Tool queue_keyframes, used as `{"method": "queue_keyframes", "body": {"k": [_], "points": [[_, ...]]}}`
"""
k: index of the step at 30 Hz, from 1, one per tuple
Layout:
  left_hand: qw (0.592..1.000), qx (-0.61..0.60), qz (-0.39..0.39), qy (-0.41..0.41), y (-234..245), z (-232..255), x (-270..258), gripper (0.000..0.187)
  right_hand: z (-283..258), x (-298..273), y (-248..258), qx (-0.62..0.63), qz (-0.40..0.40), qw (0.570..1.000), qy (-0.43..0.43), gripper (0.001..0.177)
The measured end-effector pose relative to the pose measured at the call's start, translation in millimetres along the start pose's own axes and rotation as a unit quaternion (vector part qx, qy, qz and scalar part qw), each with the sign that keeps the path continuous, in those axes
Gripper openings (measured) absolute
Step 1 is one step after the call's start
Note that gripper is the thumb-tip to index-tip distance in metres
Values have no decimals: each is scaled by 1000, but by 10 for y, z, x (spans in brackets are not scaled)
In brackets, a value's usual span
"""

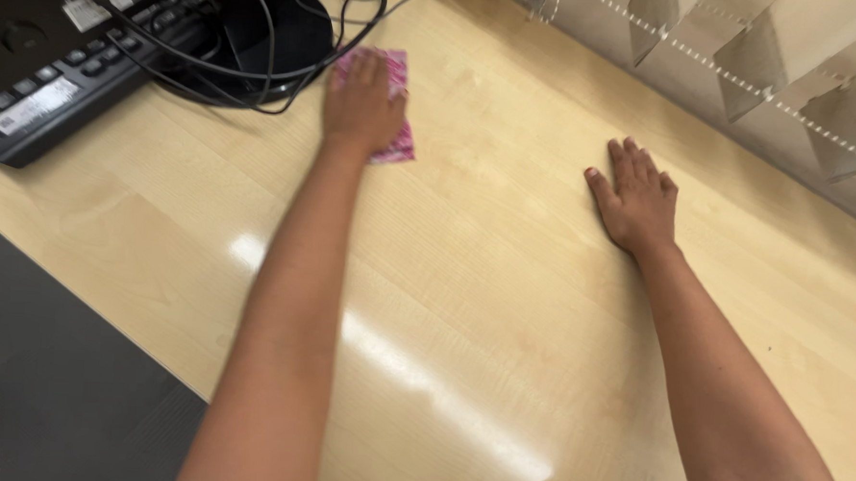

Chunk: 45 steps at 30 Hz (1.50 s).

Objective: The person wipes a light-colored wooden desk using a pink cloth, moving computer peripherals aside to reach different areas of the surface.

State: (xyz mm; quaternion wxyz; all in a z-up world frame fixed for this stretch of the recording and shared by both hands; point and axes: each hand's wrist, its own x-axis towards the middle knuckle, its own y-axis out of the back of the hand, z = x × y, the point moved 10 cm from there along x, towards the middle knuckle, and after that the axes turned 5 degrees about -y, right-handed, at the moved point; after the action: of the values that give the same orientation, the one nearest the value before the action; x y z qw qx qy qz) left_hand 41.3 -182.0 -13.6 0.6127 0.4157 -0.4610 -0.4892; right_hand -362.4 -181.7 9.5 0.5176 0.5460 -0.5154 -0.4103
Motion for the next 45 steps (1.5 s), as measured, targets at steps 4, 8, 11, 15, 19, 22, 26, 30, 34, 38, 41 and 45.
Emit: {"method": "queue_keyframes", "body": {"k": [4, 8, 11, 15, 19, 22, 26, 30, 34, 38, 41, 45], "points": [[999, -16, 23, -19, 83, -95, -243, 70, 8, -20, 49, 12, 9, 1000, 6, 74], [998, -27, 22, -61, 240, -279, -718, 72, 7, -27, 39, 16, 1, 1000, -3, 74], [998, -15, 12, -52, 401, -544, -1253, 74, 3, -52, 18, 13, -3, 1000, -1, 73], [999, 14, 26, -15, 689, -781, -1885, 74, 21, -19, 2, 15, -4, 1000, -7, 71], [999, 39, -11, 11, 684, -668, -2244, 74, 28, -37, -19, 20, -3, 1000, -5, 69], [997, 64, -25, -20, 623, -297, -2275, 77, 44, -14, -39, 17, 0, 1000, -8, 68], [996, 26, -47, -71, 431, 439, -2215, 80, 72, 16, -107, 10, -6, 1000, -10, 69], [987, -34, -24, -154, 318, 1290, -2078, 80, 79, 65, -135, 5, 3, 1000, -2, 69], [947, -23, -33, -318, 10, 2338, -2095, 74, 95, 89, -127, 13, 20, 1000, 9, 70], [952, -39, -16, -304, -184, 2728, -1718, 74, 89, 96, -145, 9, 30, 999, 13, 71], [962, -17, -38, -270, -310, 2713, -1310, 74, 101, 96, -147, 8, 29, 999, 13, 70], [976, 27, -69, -205, -310, 2450, -800, 78, 92, 70, -96, 10, 29, 999, 10, 71]]}}
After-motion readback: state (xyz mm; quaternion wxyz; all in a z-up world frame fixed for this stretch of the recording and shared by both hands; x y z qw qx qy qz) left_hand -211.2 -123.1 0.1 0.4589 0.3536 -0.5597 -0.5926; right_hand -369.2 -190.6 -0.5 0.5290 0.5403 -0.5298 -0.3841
